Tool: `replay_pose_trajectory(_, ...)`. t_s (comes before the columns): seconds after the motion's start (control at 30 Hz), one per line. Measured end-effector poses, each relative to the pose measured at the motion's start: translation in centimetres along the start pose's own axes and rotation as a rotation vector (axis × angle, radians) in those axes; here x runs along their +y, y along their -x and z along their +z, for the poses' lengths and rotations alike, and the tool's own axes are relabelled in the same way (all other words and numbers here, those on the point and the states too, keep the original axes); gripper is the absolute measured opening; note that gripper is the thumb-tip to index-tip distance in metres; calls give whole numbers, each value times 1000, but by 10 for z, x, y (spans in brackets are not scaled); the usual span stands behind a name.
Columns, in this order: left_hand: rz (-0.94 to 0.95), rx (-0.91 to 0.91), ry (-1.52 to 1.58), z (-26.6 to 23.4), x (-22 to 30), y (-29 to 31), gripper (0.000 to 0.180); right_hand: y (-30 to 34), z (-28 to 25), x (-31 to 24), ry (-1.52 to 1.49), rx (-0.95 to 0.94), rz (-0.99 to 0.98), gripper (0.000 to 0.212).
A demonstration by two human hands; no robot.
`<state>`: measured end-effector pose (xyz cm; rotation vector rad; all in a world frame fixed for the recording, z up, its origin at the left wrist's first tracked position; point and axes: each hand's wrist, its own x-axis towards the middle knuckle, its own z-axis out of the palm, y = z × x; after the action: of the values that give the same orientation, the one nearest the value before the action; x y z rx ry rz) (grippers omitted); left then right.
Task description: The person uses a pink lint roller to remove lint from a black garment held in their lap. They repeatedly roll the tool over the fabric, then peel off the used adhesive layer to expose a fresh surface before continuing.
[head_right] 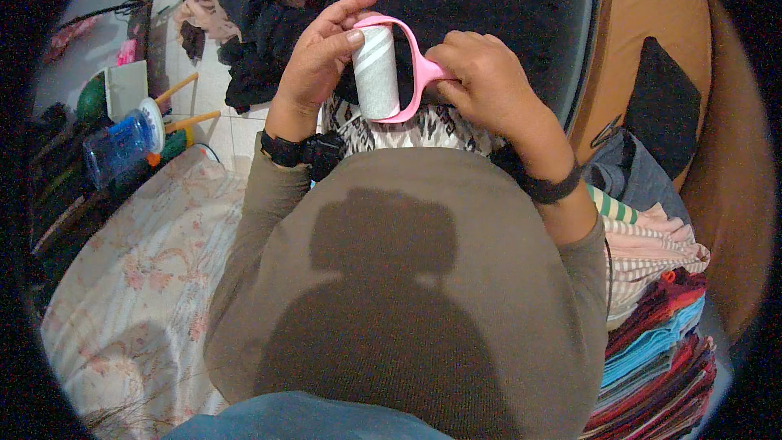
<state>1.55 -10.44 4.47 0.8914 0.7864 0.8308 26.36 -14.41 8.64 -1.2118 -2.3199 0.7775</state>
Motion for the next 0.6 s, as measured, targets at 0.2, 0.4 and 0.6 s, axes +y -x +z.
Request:
replay_pose_trajectory(0.2, 27, -108, 125, -3, 0, -1, 72, -6, 6, 18, -85, 79, -60, 23)
replay_pose_trajectory(0.4, 73, -155, 152, -2, -6, 3, 74, -17, 15, 34, 13, 194, -126, 32)
replay_pose_trajectory(0.6, 69, -142, -94, -4, -9, 22, 55, -18, 26, 45, -71, 194, -192, 24)
